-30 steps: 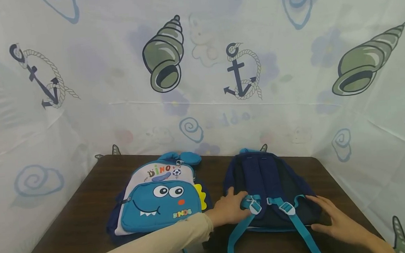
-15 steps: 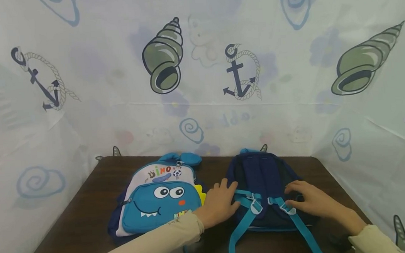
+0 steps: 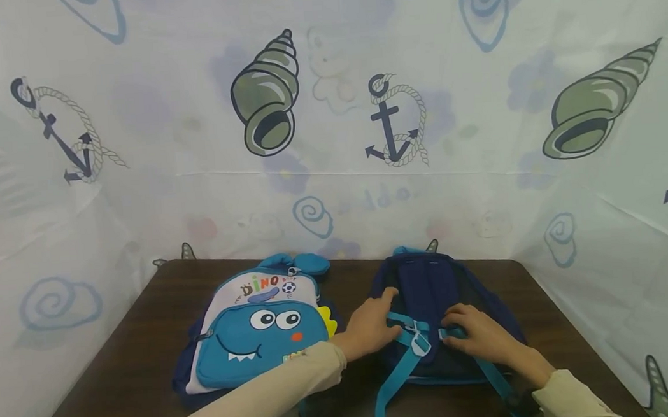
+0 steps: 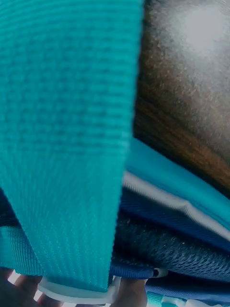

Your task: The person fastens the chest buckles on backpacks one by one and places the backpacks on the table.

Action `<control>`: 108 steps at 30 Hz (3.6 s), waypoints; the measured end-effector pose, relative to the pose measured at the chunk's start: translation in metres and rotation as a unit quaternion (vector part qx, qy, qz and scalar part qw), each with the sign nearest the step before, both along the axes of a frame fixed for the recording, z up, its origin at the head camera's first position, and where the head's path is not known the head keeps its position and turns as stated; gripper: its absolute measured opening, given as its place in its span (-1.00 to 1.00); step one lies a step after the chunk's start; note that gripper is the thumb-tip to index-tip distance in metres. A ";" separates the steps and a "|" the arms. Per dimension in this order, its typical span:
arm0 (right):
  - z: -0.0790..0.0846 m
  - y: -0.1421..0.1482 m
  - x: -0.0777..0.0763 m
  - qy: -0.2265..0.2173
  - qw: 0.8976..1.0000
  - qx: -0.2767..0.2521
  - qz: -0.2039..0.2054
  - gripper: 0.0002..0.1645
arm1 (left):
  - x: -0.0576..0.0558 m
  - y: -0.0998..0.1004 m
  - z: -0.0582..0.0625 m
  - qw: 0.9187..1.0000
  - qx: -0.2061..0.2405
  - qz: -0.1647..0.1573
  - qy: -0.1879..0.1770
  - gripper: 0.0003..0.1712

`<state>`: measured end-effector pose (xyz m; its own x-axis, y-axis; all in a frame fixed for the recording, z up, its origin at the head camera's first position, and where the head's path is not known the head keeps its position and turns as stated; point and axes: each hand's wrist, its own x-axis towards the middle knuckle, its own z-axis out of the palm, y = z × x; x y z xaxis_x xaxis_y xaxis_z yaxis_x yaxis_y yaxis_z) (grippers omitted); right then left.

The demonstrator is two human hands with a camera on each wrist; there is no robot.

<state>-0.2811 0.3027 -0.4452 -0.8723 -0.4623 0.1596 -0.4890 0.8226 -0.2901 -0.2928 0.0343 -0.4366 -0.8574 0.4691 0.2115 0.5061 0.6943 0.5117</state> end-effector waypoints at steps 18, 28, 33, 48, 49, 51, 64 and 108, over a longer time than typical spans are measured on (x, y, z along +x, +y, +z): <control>-0.012 0.001 -0.001 0.075 0.992 -0.092 0.050 -0.65 | -0.007 0.035 -0.010 0.957 0.240 -0.083 -0.140 -0.53; -0.010 0.001 -0.001 0.170 0.976 -0.033 0.129 -0.66 | -0.001 0.057 -0.007 0.989 0.114 -0.059 -0.076 -0.68; -0.004 -0.001 0.000 0.078 0.994 -0.018 0.070 -0.70 | -0.005 0.057 -0.007 0.978 0.162 -0.080 -0.100 -0.63; 0.001 0.005 -0.003 0.027 0.998 -0.007 0.060 -0.68 | -0.016 0.061 -0.017 0.970 0.172 -0.137 -0.108 -0.71; 0.002 0.005 -0.003 0.027 0.998 -0.006 0.060 -0.68 | -0.017 0.061 -0.017 0.969 0.171 -0.141 -0.108 -0.71; 0.002 0.005 -0.003 0.027 0.998 -0.004 0.057 -0.70 | -0.020 0.062 -0.016 0.968 0.171 -0.147 -0.111 -0.69; 0.008 0.003 -0.003 -0.010 1.000 -0.013 0.026 -0.65 | -0.022 0.062 -0.020 0.961 0.196 -0.151 -0.125 -0.65; 0.049 0.035 0.003 0.049 0.995 -0.092 -0.006 -0.79 | -0.028 0.034 0.006 0.985 0.150 -0.054 -0.062 -0.70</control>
